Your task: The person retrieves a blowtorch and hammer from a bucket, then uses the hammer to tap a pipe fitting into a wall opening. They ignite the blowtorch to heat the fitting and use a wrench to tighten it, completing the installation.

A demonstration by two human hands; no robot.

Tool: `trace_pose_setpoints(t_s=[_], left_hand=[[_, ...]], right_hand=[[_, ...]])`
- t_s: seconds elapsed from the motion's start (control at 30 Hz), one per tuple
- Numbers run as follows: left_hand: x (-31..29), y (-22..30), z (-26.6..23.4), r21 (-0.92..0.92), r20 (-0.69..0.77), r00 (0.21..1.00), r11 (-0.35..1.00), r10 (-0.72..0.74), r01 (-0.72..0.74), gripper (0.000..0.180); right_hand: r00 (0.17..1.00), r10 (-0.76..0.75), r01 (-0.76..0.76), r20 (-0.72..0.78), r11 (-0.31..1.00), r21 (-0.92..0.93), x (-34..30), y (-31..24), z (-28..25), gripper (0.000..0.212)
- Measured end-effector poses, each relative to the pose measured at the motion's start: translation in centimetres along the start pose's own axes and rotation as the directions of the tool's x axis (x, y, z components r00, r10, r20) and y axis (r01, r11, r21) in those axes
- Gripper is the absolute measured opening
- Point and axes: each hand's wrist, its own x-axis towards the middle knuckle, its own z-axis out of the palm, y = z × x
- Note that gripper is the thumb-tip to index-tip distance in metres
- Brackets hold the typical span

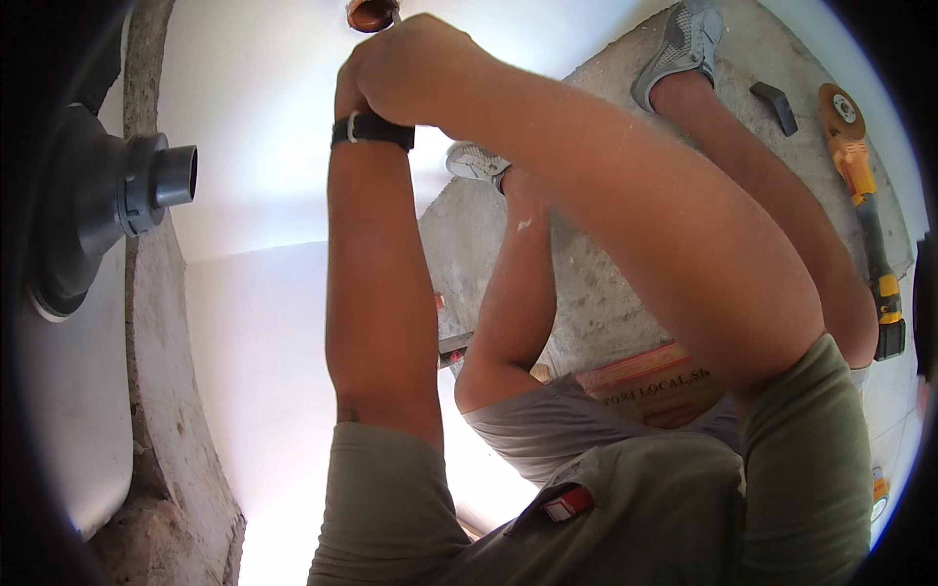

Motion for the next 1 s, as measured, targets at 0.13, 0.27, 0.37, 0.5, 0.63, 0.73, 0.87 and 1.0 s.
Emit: trace_pose_setpoints(t_s=[0.13,0.27,0.37,0.5,0.63,0.73,0.87,1.0], left_hand=[[0.5,2.3,1.0,0.083,-0.069,0.996,0.994,-0.059,0.065,0.035],[1.9,2.3,1.9,0.190,-0.202,0.958,0.952,-0.203,0.242,0.034],[2.7,1.4,1.2,0.126,-0.141,0.978,0.977,-0.152,0.170,0.032],[2.7,-0.3,-0.3,-0.073,0.041,0.999,0.997,0.021,-0.018,0.027],[0.7,-2.6,0.0,-0.180,0.076,0.996,0.983,0.038,-0.024,0.025],[-0.9,-3.9,1.1,-0.274,0.089,0.995,0.962,0.035,-0.010,0.023],[-0.9,-3.1,1.7,-0.490,0.253,0.967,0.866,0.035,0.097,0.022],[0.4,-0.8,1.3,-0.317,0.155,0.980,0.933,-0.124,0.168,0.022]], right_hand=[[0.913,0.337,-0.387,0.231,0.534,0.751,-0.2,0.8,-1.0,0.016],[0.935,0.262,-0.192,0.240,-0.193,0.962,-1.6,2.8,0.2,0.018],[0.932,0.222,-0.248,0.288,-0.189,0.950,-1.9,3.6,0.7,0.018],[0.992,0.117,-0.121,0.042,0.828,0.548,-0.4,2.9,-1.0,0.016],[0.999,0.035,-0.031,0.029,0.992,-0.125,-0.6,0.7,-1.5,0.021],[1.000,-0.015,0.008,-0.025,0.965,-0.261,-1.9,-0.1,-0.4,0.029],[0.998,0.056,-0.054,-0.002,0.972,-0.229,-1.7,-0.1,1.0,0.047],[0.968,0.247,-0.242,0.044,0.876,0.417,-0.9,1.1,1.7,0.036]])
